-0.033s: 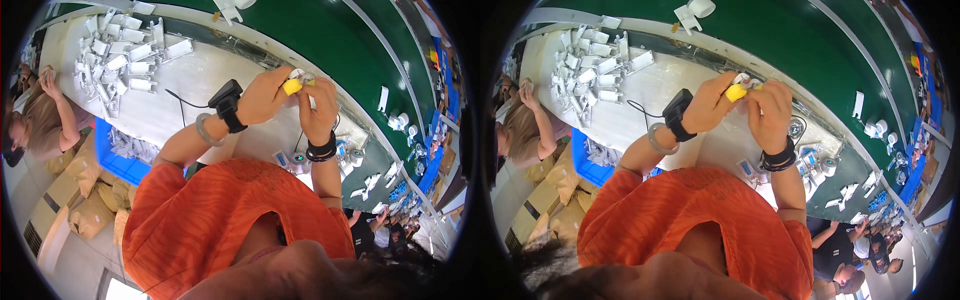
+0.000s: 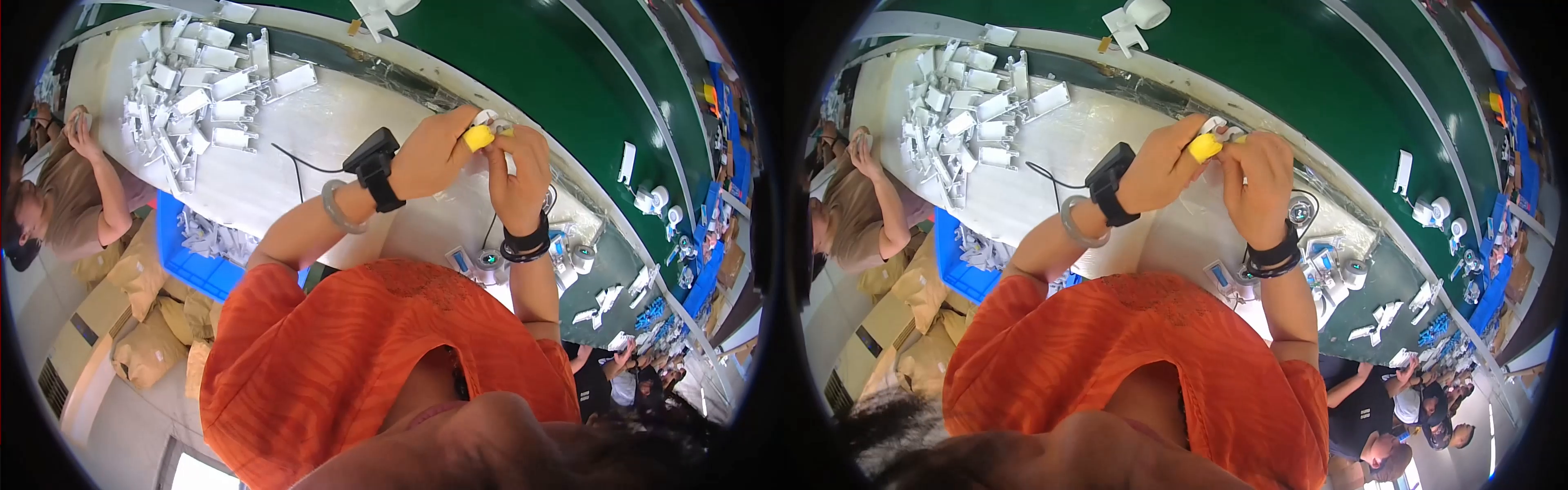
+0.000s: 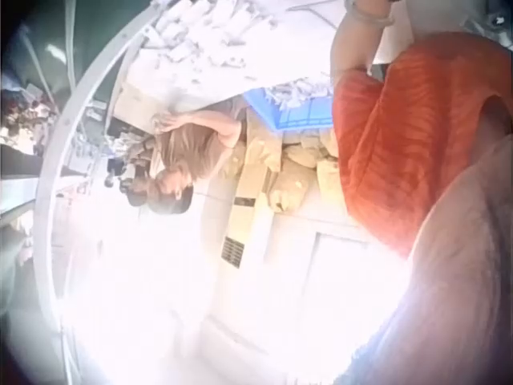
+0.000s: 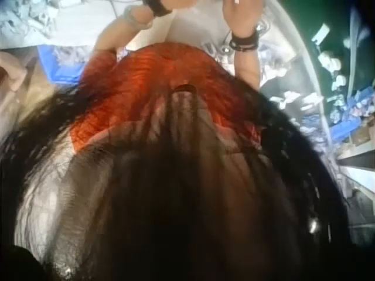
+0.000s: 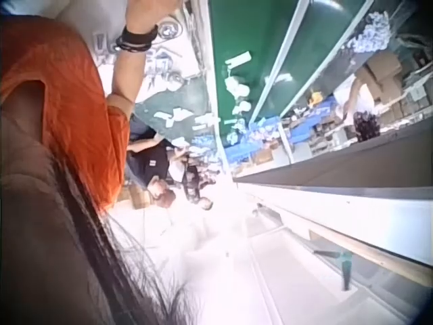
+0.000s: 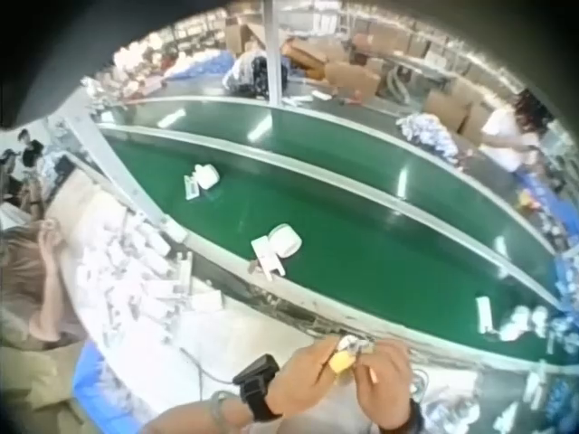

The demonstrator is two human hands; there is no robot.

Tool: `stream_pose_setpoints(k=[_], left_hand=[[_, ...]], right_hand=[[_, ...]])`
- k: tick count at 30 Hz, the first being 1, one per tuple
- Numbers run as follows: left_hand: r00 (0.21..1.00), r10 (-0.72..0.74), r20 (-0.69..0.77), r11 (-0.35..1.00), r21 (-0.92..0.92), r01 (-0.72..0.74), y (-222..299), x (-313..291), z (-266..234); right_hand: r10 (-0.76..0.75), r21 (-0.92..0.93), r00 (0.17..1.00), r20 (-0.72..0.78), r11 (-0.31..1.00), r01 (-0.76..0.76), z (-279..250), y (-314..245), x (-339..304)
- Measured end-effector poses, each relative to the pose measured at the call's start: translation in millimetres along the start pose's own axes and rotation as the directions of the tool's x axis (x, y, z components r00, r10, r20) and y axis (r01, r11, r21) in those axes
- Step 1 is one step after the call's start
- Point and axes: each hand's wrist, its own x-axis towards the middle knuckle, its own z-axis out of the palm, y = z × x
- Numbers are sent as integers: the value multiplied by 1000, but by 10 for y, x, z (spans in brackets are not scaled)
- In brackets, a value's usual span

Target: The recorder is assembling security camera housings and internal components on a production line.

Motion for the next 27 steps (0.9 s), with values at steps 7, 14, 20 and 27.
stream_pose_setpoints(k=[7, 14, 20, 27], left_hand=[[949, 288, -130, 834, 522, -181, -668, 777, -1102], [991, 131, 36, 133, 990, -53, -975, 1041, -2076], [920, 213, 328, 370, 845, -387, -1250, 1384, -1605], [947, -159, 279, 585, 799, -137, -781, 1395, -938]], right_hand=[[229, 168, 968, 101, 955, -243, 231, 656, 623], [-210, -398, 972, 104, 887, 234, 414, 1170, 1212], [-189, -145, 963, 195, 965, 219, 1021, 1108, 1107], [-245, -39, 963, 115, 967, 251, 948, 1172, 931]])
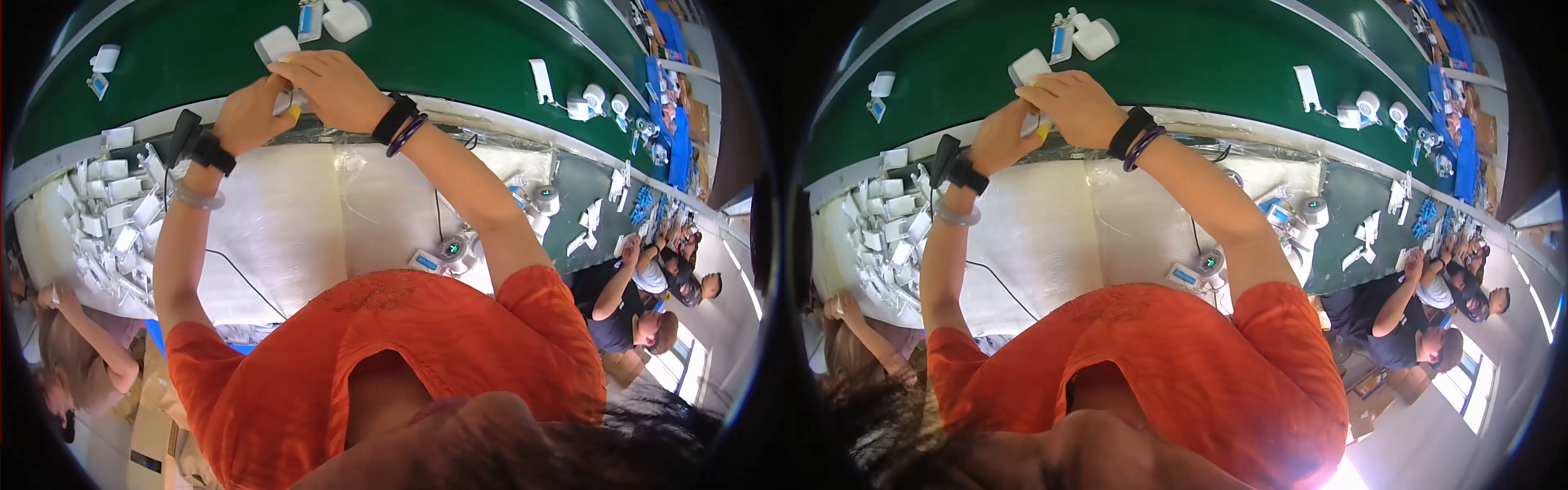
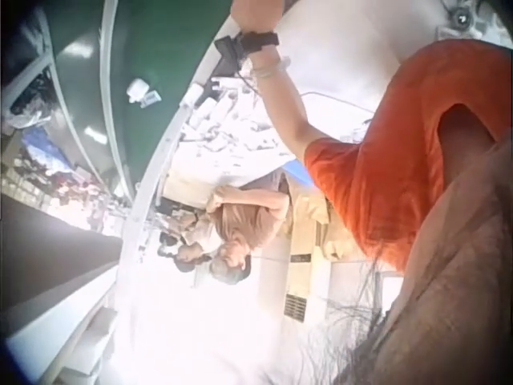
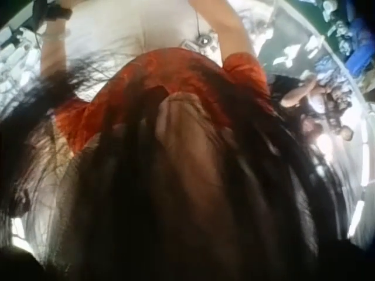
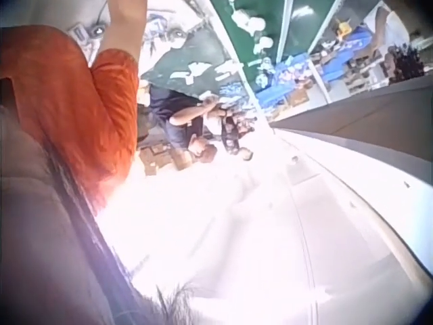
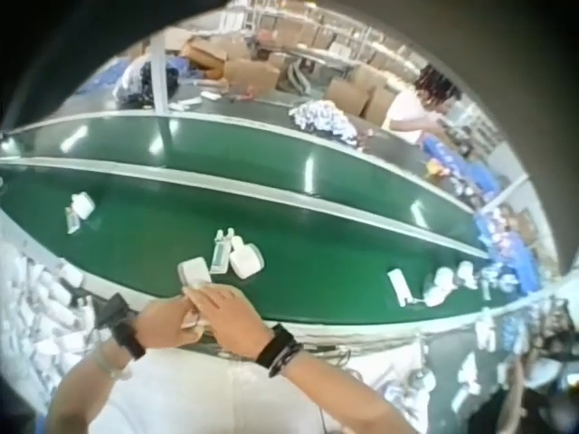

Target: The recorder is assembling security camera housings and internal components on a production line.

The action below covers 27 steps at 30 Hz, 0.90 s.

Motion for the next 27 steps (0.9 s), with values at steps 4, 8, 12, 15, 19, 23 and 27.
stream_pose_setpoints(k=[4, 8, 12, 15, 19, 23, 27], left_hand=[[897, 335, 289, 863, -475, -169, 297, -191, -124], [677, 335, 656, 915, -397, -68, 871, -277, -378], [572, 158, 805, 946, -289, 146, 1251, -490, -493], [622, 108, 775, 976, -203, 83, 1251, -737, -417], [975, 197, 102, 978, -94, -188, 1244, -978, -75], [850, 29, 526, 550, -718, 426, 1388, -1118, -310], [856, 78, 511, 488, -768, 414, 1279, -1256, -237]], right_hand=[[116, 385, 945, 307, 893, -234, -283, -39, -344], [53, 516, 896, 441, 802, -301, -599, -367, -772], [199, 558, 665, 720, 405, -724, -996, -695, -993], [246, 630, 838, 488, 565, -533, -1133, -907, -1124], [230, 628, 838, 495, 571, -528, -1299, -1152, -1195], [280, 708, 727, 627, 184, -682, -1313, -1207, -1224], [257, 588, 686, 681, 367, -721, -1269, -1252, -1248]])
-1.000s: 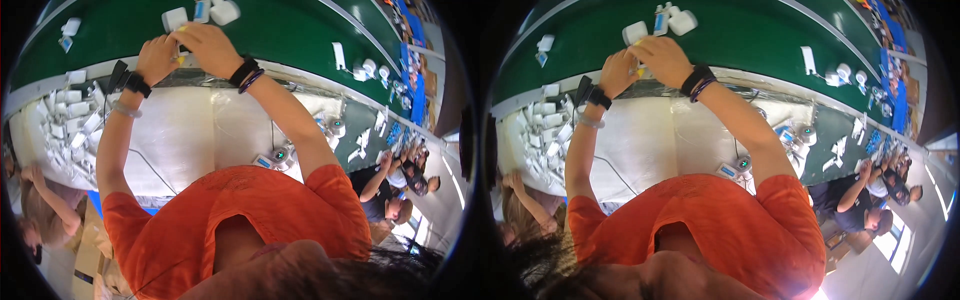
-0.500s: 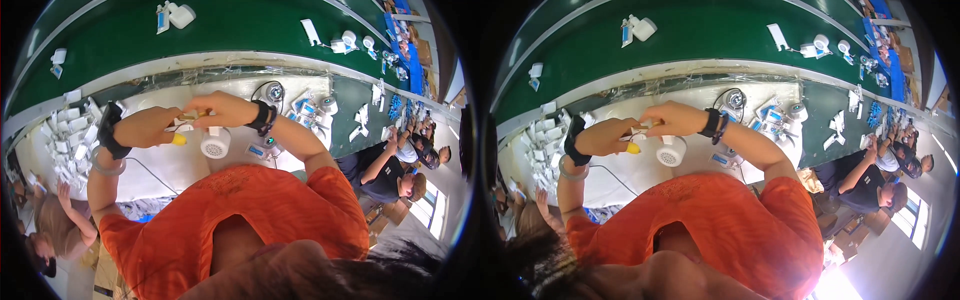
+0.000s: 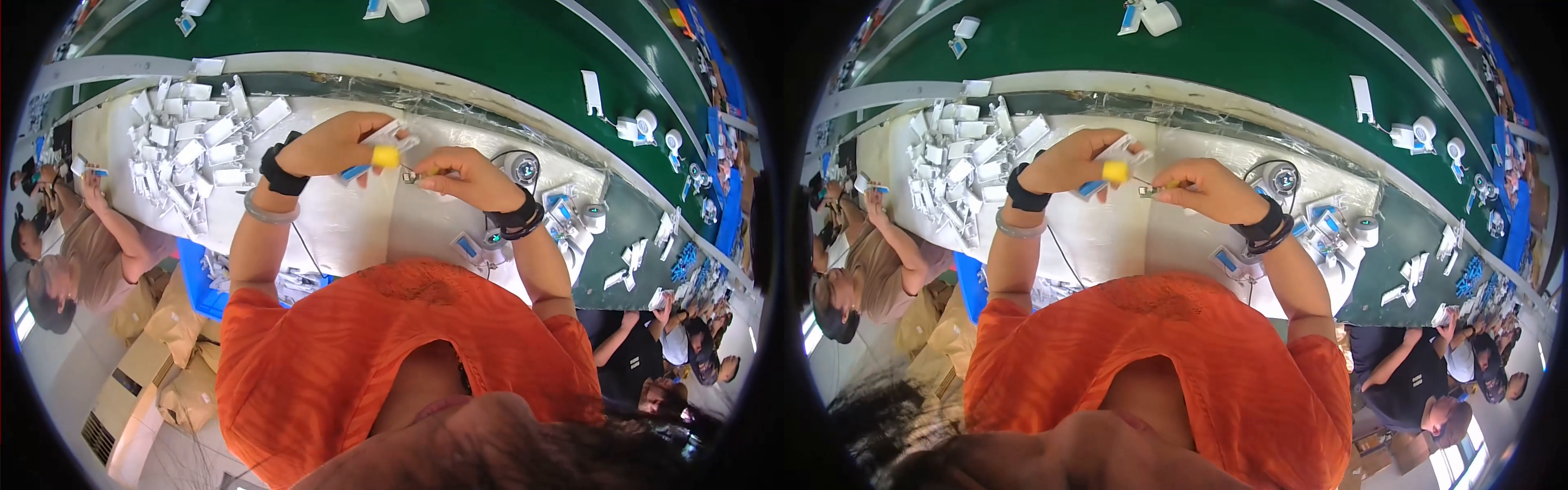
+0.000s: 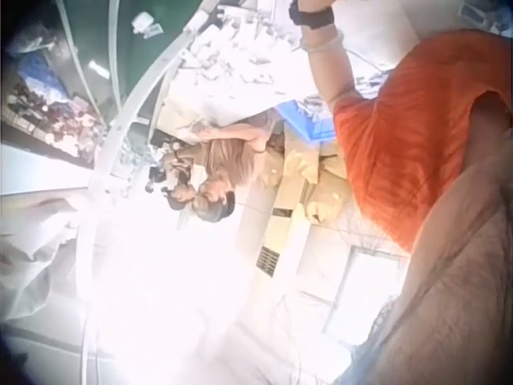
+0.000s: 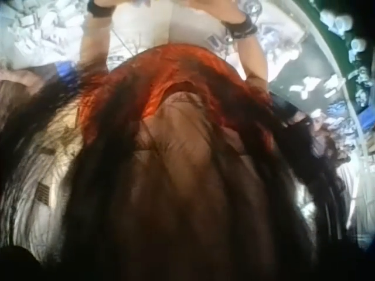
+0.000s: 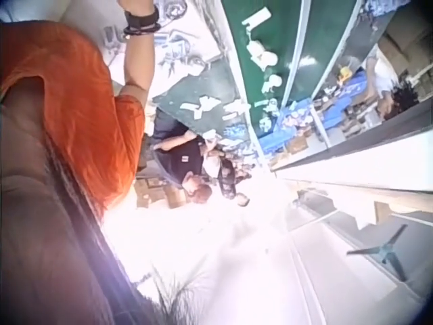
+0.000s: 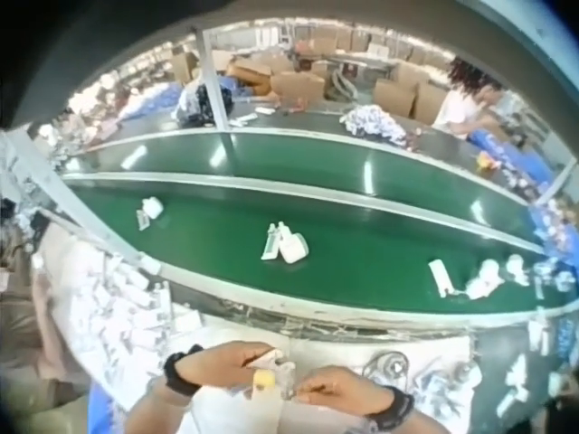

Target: The recorder is assembling security camera housings and internal components on a production line.

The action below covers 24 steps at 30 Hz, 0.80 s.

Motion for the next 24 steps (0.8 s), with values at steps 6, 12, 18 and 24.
stream_pose_setpoints(k=[6, 12, 18, 24], left_hand=[[876, 252, -411, 933, -137, -333, -161, 144, 322], [870, 255, -423, 853, -326, -409, -281, 235, 412], [877, 287, -385, 888, -236, -395, -181, 197, 423], [866, 315, -388, 902, -162, -401, -174, 180, 457]], right_hand=[[-445, -618, 720, -533, 786, 28, 205, -73, 89], [-561, -642, 618, -551, 758, 116, 212, -205, 213], [-681, -749, 606, -411, 631, 201, 200, -139, 274], [-736, -792, 558, -385, 573, 209, 195, -83, 300]])
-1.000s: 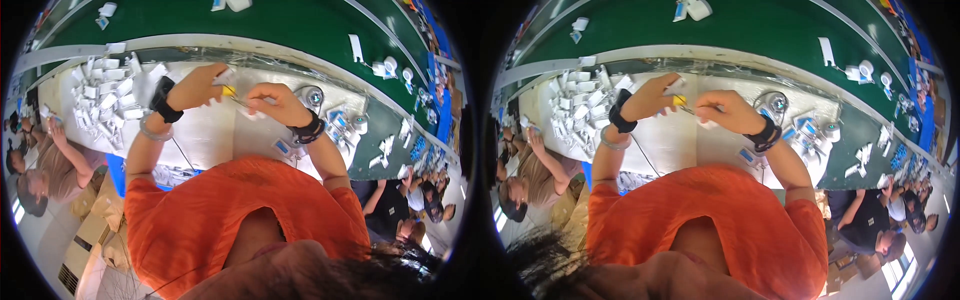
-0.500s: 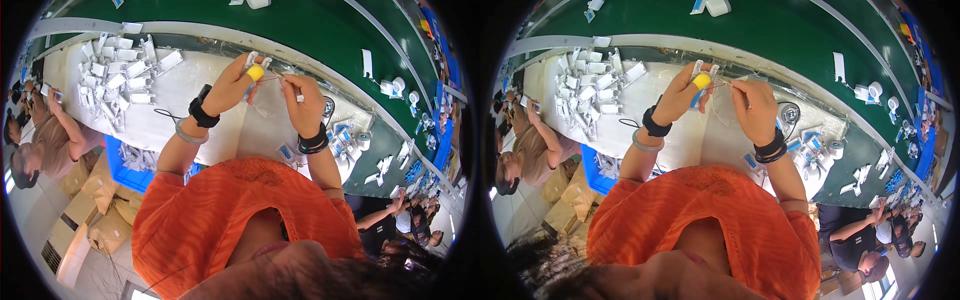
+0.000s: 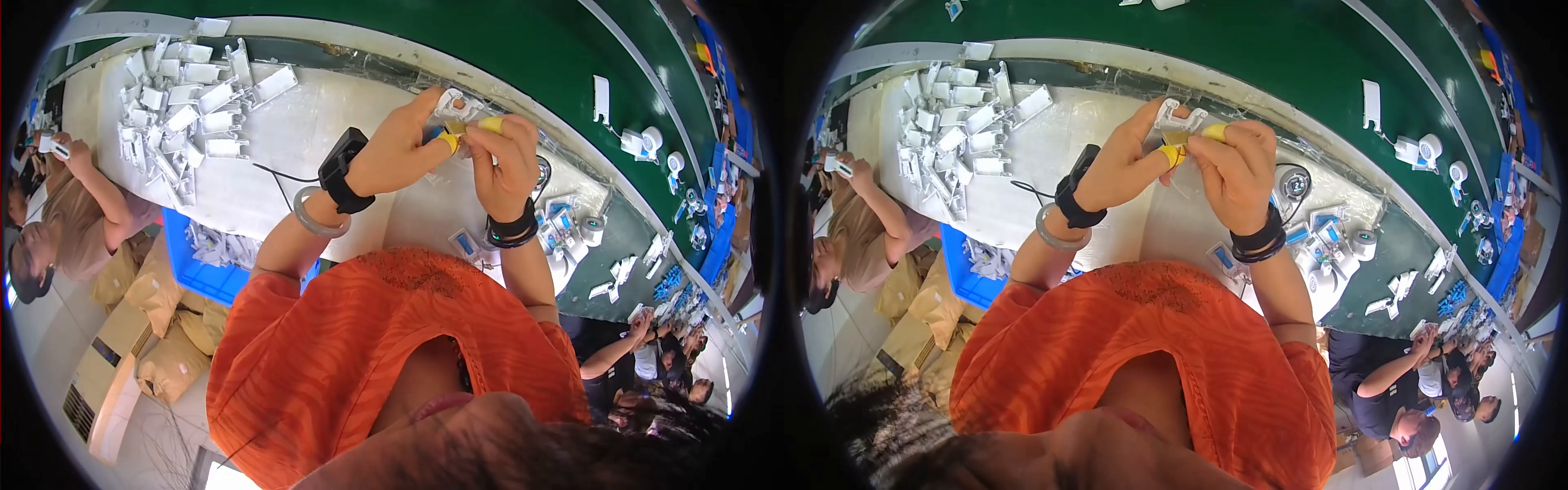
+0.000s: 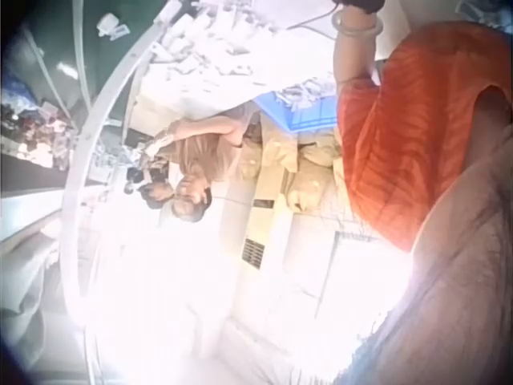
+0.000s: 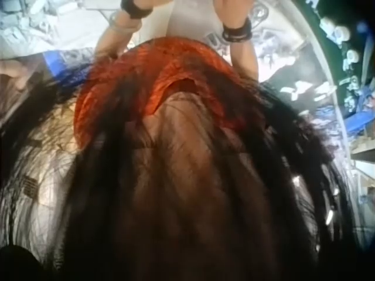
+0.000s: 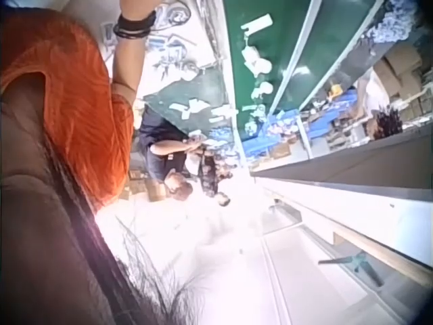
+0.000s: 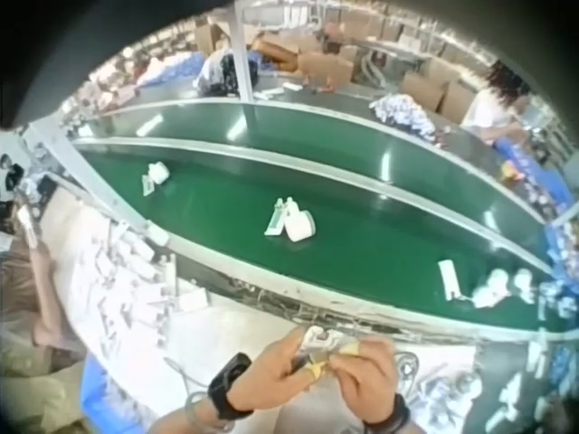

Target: The recorder is assembling security camera housings and internal components on a production line.

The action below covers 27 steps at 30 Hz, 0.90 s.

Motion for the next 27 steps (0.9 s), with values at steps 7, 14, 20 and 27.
stream_pose_setpoints(k=[7, 14, 20, 27], left_hand=[[998, 54, 14, 984, 171, -56, -65, 18, -5], [979, 203, -16, 979, 28, -203, -64, 41, 11], [969, 240, -50, 950, 216, -224, -120, 51, 63], [967, 243, -77, 927, 312, -208, -179, 68, 57]], right_hand=[[-10, -5, 1000, -26, 1000, 10, 17, 48, -15], [-19, -15, 999, -26, 1000, 19, 9, 57, 15], [-58, -51, 998, 4, 997, 58, -18, 77, 12], [-55, -47, 998, 21, 997, 56, -4, 74, 32]])
